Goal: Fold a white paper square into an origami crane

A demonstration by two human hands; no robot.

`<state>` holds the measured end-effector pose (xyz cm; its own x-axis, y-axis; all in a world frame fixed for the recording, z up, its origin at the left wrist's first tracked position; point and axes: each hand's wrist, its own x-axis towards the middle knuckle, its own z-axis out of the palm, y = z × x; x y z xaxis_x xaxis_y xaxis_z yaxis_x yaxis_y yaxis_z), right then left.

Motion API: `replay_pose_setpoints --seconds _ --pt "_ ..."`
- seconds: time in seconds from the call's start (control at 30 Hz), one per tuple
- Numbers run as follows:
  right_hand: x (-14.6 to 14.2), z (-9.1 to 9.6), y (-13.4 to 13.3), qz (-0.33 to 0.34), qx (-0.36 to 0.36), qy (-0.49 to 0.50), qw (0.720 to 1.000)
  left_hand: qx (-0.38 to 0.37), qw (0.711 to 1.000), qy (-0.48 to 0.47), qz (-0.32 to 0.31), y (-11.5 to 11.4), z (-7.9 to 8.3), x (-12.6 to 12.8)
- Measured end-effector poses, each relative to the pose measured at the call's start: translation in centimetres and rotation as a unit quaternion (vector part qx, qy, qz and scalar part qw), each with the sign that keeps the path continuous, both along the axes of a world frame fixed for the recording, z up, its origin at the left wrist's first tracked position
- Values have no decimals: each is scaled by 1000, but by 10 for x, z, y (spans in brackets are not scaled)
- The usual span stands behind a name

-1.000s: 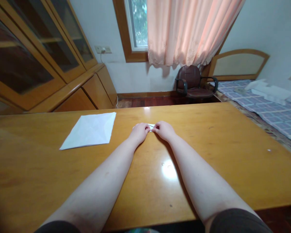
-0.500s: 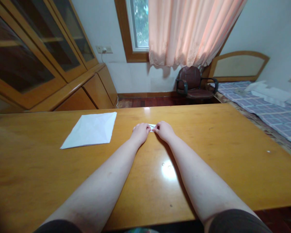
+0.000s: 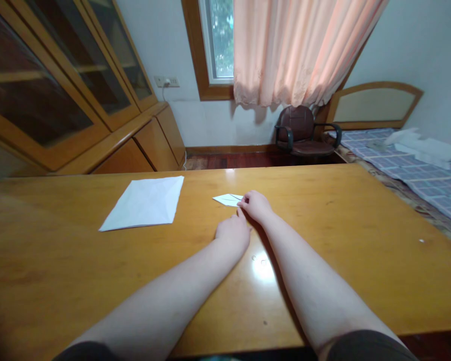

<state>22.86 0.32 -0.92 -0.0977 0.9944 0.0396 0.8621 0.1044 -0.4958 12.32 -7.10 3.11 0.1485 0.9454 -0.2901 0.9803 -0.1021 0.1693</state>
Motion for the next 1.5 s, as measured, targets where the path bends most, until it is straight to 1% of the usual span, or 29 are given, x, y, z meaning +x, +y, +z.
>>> replay_pose_setpoints --seconds 0.13,0.3,0.5,0.83,1.07,1.23,1.5 --pt "0 -3 1 0 11 5 1000 -15 1000 3 2 4 -4 -4" --pt "0 -4 2 -4 4 5 1000 -16 1000 24 -2 14 -8 -9" --pt "0 -4 3 -5 -1 5 1000 -27 999 30 -4 15 -11 -9" --pt "0 -2 1 -9 -3 11 1000 -21 998 40 40 25 -13 -12" --pt "1 -3 1 -12 -4 14 1000 -10 997 52 54 19 -9 -10" --pt "0 -3 1 -9 4 18 1000 -11 999 45 8 18 -9 -12" --pt "0 -1 0 -5 1 18 1000 -20 998 49 -16 22 -11 -13"
